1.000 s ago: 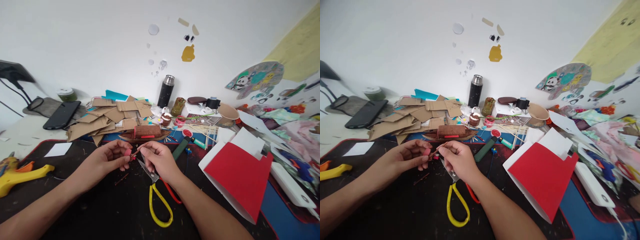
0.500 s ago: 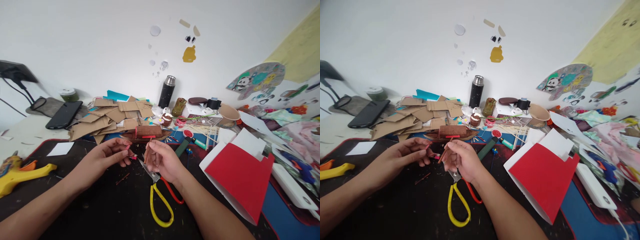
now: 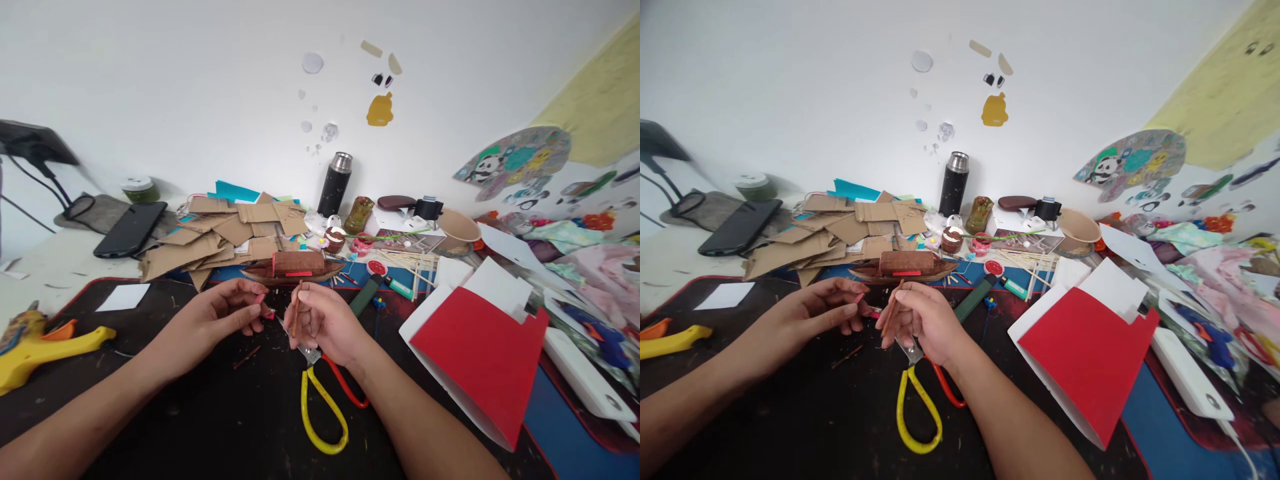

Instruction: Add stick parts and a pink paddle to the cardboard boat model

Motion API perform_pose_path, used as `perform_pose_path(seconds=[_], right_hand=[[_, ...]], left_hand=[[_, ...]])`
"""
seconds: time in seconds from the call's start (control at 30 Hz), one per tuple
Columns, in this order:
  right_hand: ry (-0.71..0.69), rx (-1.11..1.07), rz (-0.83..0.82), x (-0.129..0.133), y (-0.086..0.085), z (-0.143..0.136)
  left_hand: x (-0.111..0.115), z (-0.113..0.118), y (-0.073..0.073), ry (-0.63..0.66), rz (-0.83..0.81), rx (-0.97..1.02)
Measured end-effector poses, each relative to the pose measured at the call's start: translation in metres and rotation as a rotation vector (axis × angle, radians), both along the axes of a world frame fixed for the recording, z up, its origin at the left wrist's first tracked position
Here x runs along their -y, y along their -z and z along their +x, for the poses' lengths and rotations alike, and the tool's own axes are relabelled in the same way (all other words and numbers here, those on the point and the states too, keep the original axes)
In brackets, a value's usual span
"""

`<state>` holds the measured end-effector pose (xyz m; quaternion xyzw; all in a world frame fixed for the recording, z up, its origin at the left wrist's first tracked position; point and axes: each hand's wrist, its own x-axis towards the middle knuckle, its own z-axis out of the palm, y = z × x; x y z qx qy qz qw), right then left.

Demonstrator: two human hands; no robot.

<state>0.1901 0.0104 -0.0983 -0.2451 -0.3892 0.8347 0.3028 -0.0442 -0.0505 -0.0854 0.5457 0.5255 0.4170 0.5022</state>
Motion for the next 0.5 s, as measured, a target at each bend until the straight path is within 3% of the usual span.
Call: perform_pose_path(seconds=[0.13,0.23,0.37,0.5], right_hand=[[0.017,0.035,0.031,0.001,0.0,-0.001],[0.023,0.067,0.039,0.001,0.0,0.0],[0.025,0.081,0.049,0.002,-0.001,0.0],[0.01,0.095,0.062,0.002,-0.001,-0.001]], left_hand=[[0.001,-0.007,0.007,0.017,0.209,-0.388],[0.0,-0.014,0.014,0.138,0.329,-0.612],[-0.002,-0.024,0.019,0.242,0.331,-0.677],[-0.002,-0.026,0.01,0.196,0.305,-0.61]])
